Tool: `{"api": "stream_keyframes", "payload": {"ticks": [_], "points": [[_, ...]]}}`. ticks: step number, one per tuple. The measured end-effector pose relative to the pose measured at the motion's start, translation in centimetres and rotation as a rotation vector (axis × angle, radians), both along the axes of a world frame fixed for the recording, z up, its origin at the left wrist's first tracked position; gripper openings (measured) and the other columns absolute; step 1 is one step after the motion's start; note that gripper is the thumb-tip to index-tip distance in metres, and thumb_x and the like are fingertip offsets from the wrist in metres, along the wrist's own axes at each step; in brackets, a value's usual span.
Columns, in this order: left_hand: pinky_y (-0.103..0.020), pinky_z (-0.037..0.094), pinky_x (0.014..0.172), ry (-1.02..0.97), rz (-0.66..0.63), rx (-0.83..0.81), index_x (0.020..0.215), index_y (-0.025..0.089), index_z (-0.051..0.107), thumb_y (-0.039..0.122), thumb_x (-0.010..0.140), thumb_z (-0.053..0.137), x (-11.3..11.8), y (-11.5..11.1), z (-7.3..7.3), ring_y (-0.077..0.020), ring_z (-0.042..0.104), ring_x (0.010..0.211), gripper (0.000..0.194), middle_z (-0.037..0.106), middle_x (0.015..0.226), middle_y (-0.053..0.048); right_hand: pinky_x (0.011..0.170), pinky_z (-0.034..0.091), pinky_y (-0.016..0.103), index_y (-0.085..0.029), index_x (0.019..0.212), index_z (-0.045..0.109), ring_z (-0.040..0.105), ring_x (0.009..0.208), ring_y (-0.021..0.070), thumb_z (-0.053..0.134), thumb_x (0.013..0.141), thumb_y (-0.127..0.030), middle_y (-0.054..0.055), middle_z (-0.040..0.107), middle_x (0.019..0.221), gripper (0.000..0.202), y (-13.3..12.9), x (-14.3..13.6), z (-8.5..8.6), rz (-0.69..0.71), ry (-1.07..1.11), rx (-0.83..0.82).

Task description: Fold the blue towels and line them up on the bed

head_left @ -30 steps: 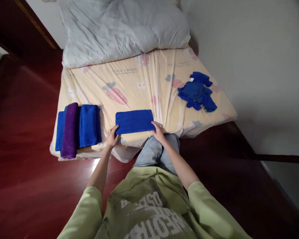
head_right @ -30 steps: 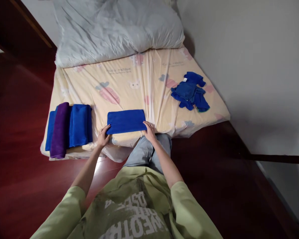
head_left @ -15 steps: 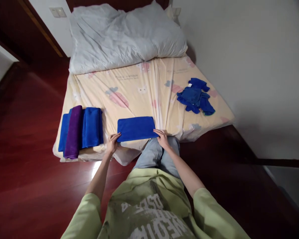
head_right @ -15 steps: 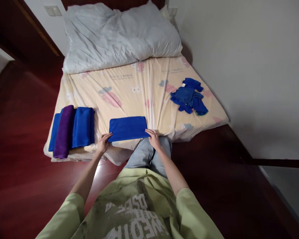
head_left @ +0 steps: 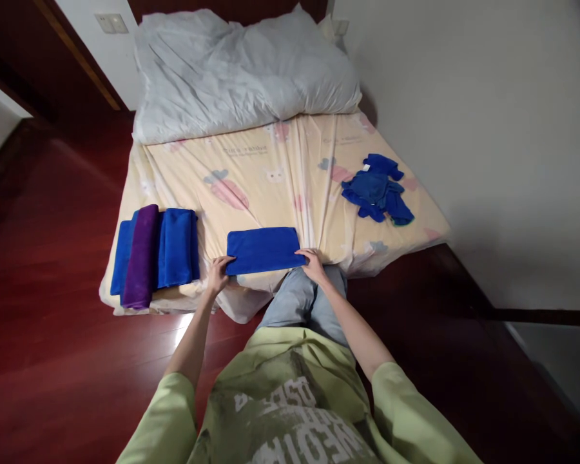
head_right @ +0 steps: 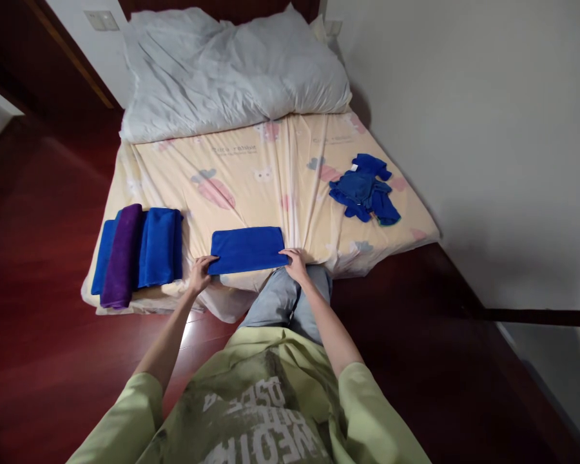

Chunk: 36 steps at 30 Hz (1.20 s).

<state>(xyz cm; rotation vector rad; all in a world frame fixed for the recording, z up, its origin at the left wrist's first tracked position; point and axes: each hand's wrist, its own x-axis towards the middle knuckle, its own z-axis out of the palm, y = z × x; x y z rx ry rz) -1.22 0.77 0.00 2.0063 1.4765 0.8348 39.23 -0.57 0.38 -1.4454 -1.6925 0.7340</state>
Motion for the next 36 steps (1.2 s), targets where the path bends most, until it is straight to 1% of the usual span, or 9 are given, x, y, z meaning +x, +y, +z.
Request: {"api": "stream_keyframes", "payload": {"ticks": [4, 8, 16, 20, 23, 26, 28, 31, 36], "points": [[-0.051, 0.043, 0.109, -0.021, -0.026, 0.009, 0.122, 0.025, 0.075, 0.012, 0.059, 0.050, 0.1, 0.1, 0.1, -0.0298, 0.061, 0.119, 0.069, 0.070, 0.125, -0.007, 0.112, 0.046, 0.047, -0.024, 0.109, 0.079, 0.063, 0.120, 0.0267, 0.053, 0.065, -0.002, 0.006, 0.072, 0.124, 0.056, -0.1, 0.1, 0.1, 0.019, -0.016, 0.006], [-0.051, 0.044, 0.110, -0.011, -0.043, 0.023, 0.122, 0.026, 0.075, 0.011, 0.062, 0.051, -0.1, -0.1, 0.1, -0.0300, 0.058, 0.124, 0.067, 0.068, 0.133, -0.006, 0.109, 0.048, 0.047, -0.022, 0.104, 0.079, 0.065, 0.116, 0.0264, 0.052, 0.064, -0.002, 0.007, 0.073, 0.117, 0.053, -0.3, 0.2, -0.1, 0.018, 0.031, 0.006], [-0.050, 0.045, 0.108, -0.028, -0.022, -0.002, 0.116, 0.025, 0.077, 0.013, 0.067, 0.052, 0.0, -0.2, 0.2, -0.0289, 0.060, 0.119, 0.056, 0.071, 0.125, -0.007, 0.111, 0.048, 0.046, -0.022, 0.099, 0.079, 0.066, 0.116, 0.0264, 0.057, 0.068, -0.007, 0.008, 0.074, 0.115, 0.041, -0.3, 0.2, 0.4, 0.006, 0.090, -0.020], [-0.048, 0.043, 0.109, -0.094, 0.016, 0.007, 0.113, 0.023, 0.076, 0.021, 0.078, 0.052, 0.3, 0.0, 0.2, -0.0273, 0.062, 0.117, 0.042, 0.072, 0.121, -0.008, 0.110, 0.049, 0.045, -0.021, 0.100, 0.077, 0.067, 0.115, 0.0265, 0.063, 0.073, -0.018, 0.009, 0.074, 0.116, 0.030, 0.2, 0.0, 0.2, -0.014, 0.208, -0.072], [-0.043, 0.048, 0.099, -0.156, 0.102, -0.015, 0.105, 0.020, 0.074, 0.037, 0.086, 0.056, 0.5, 0.2, 0.1, -0.0272, 0.063, 0.108, 0.032, 0.073, 0.108, -0.010, 0.096, 0.056, 0.041, -0.019, 0.094, 0.072, 0.070, 0.098, 0.0259, 0.066, 0.077, -0.036, 0.008, 0.075, 0.100, 0.025, 0.7, 0.0, -0.4, -0.095, 0.302, -0.147], [-0.035, 0.049, 0.079, -0.163, 0.229, -0.100, 0.085, 0.019, 0.069, 0.055, 0.089, 0.057, 0.7, 0.3, 0.2, -0.0237, 0.061, 0.086, 0.038, 0.067, 0.081, -0.007, 0.076, 0.055, 0.033, -0.020, 0.078, 0.063, 0.065, 0.076, 0.0217, 0.067, 0.079, -0.057, 0.004, 0.068, 0.078, 0.037, 1.0, 0.0, -0.9, -0.178, 0.310, -0.172], [-0.033, 0.047, 0.075, -0.161, 0.263, -0.131, 0.079, 0.020, 0.064, 0.060, 0.089, 0.056, 0.7, 0.3, 0.3, -0.0212, 0.058, 0.078, 0.042, 0.062, 0.074, -0.005, 0.069, 0.051, 0.030, -0.021, 0.071, 0.057, 0.059, 0.069, 0.0188, 0.065, 0.080, -0.066, 0.002, 0.061, 0.070, 0.046, 0.9, 0.0, -1.1, -0.184, 0.294, -0.163], [-0.034, 0.047, 0.078, -0.172, 0.259, -0.102, 0.077, 0.020, 0.061, 0.061, 0.090, 0.055, 0.8, 0.3, 0.6, -0.0206, 0.057, 0.079, 0.043, 0.063, 0.079, -0.005, 0.068, 0.049, 0.029, -0.021, 0.069, 0.055, 0.057, 0.068, 0.0174, 0.062, 0.083, -0.069, 0.000, 0.058, 0.069, 0.050, 0.8, -0.1, -0.9, -0.170, 0.282, -0.144], [-0.035, 0.048, 0.080, -0.185, 0.302, -0.114, 0.076, 0.020, 0.061, 0.061, 0.089, 0.056, 1.0, 0.3, 0.7, -0.0212, 0.059, 0.080, 0.043, 0.064, 0.080, -0.006, 0.077, 0.052, 0.032, -0.020, 0.082, 0.064, 0.065, 0.078, 0.0210, 0.067, 0.080, -0.067, 0.005, 0.068, 0.083, 0.048, 0.8, -0.4, -1.0, -0.218, 0.330, -0.161]]}}
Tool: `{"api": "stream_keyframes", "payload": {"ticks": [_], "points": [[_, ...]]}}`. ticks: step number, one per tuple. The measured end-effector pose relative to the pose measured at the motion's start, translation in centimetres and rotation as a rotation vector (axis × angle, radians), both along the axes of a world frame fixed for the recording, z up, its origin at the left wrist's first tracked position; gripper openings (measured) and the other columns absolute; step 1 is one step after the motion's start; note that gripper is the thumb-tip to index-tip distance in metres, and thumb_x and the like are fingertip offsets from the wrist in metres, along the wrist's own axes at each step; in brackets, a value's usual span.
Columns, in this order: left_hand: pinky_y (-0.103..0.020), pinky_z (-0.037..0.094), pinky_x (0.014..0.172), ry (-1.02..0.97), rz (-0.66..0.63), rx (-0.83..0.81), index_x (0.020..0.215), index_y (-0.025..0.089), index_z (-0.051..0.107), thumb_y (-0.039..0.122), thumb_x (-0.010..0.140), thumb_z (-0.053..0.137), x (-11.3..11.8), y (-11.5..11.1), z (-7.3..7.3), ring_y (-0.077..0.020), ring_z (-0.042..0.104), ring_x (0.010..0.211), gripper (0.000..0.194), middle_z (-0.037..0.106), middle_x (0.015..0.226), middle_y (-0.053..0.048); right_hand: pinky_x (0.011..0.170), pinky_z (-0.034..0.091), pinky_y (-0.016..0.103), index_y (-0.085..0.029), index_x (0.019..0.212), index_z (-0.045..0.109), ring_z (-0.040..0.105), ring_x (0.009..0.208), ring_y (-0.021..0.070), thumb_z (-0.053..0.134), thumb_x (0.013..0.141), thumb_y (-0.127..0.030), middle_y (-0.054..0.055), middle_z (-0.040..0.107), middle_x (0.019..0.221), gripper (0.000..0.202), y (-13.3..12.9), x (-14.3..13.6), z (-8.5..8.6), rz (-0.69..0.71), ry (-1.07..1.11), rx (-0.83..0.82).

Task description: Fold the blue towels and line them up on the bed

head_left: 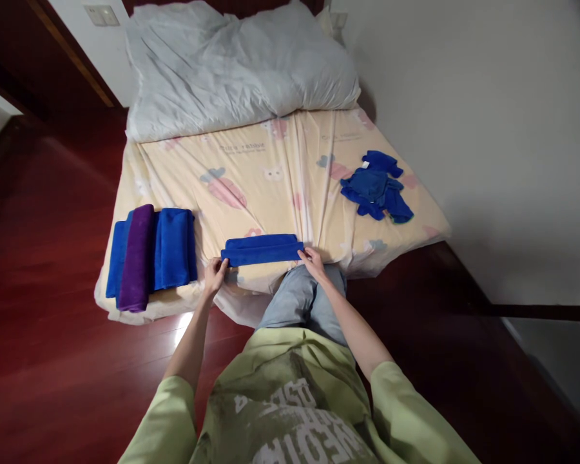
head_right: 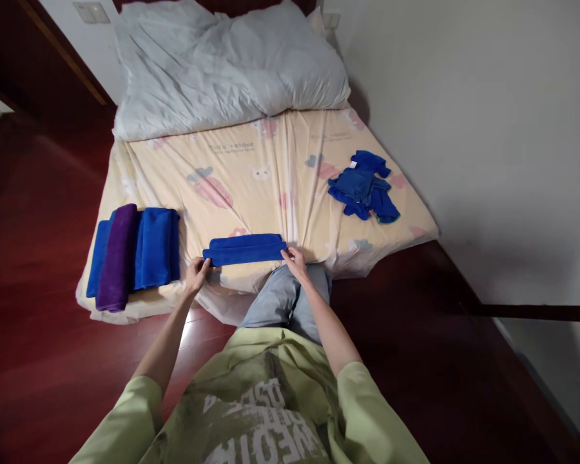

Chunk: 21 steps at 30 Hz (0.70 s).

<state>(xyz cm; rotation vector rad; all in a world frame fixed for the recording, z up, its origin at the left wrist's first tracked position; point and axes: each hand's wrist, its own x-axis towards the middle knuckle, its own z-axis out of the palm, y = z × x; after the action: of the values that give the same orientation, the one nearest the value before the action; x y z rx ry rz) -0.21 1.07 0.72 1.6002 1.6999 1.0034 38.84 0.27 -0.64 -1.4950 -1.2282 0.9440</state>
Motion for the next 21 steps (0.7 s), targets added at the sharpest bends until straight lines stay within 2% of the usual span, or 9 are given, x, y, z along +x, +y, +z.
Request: {"api": "stream_keyframes", "payload": {"ticks": [4, 8, 21], "points": [[-0.032, 0.049, 0.074, -0.097, 0.058, -0.057, 0.096, 0.020, 0.065, 0.060, 0.083, 0.064, 0.2, -0.2, -0.3, -0.0189, 0.060, 0.075, 0.042, 0.065, 0.080, -0.003, 0.079, 0.056, 0.035, -0.019, 0.092, 0.067, 0.069, 0.084, 0.0245, 0.072, 0.074, -0.068, 0.008, 0.073, 0.087, 0.052, 0.1, -0.3, -0.2, -0.071, 0.046, -0.034], [-0.028, 0.047, 0.067, -0.151, 0.056, -0.037, 0.112, 0.021, 0.061, 0.056, 0.080, 0.069, 0.2, -0.4, -0.3, -0.0161, 0.057, 0.067, 0.048, 0.062, 0.074, 0.001, 0.079, 0.058, 0.036, -0.018, 0.093, 0.069, 0.072, 0.084, 0.0259, 0.074, 0.072, -0.067, 0.011, 0.076, 0.088, 0.053, 0.1, -0.6, -0.2, -0.100, 0.043, -0.021], [-0.028, 0.047, 0.066, -0.100, 0.091, -0.030, 0.102, 0.023, 0.057, 0.049, 0.077, 0.067, 0.7, -0.6, 0.6, -0.0164, 0.058, 0.064, 0.038, 0.061, 0.070, 0.002, 0.072, 0.057, 0.037, -0.019, 0.091, 0.066, 0.072, 0.074, 0.0257, 0.076, 0.068, -0.062, 0.009, 0.074, 0.078, 0.050, 0.5, -0.8, -1.1, -0.153, 0.039, -0.006]]}}
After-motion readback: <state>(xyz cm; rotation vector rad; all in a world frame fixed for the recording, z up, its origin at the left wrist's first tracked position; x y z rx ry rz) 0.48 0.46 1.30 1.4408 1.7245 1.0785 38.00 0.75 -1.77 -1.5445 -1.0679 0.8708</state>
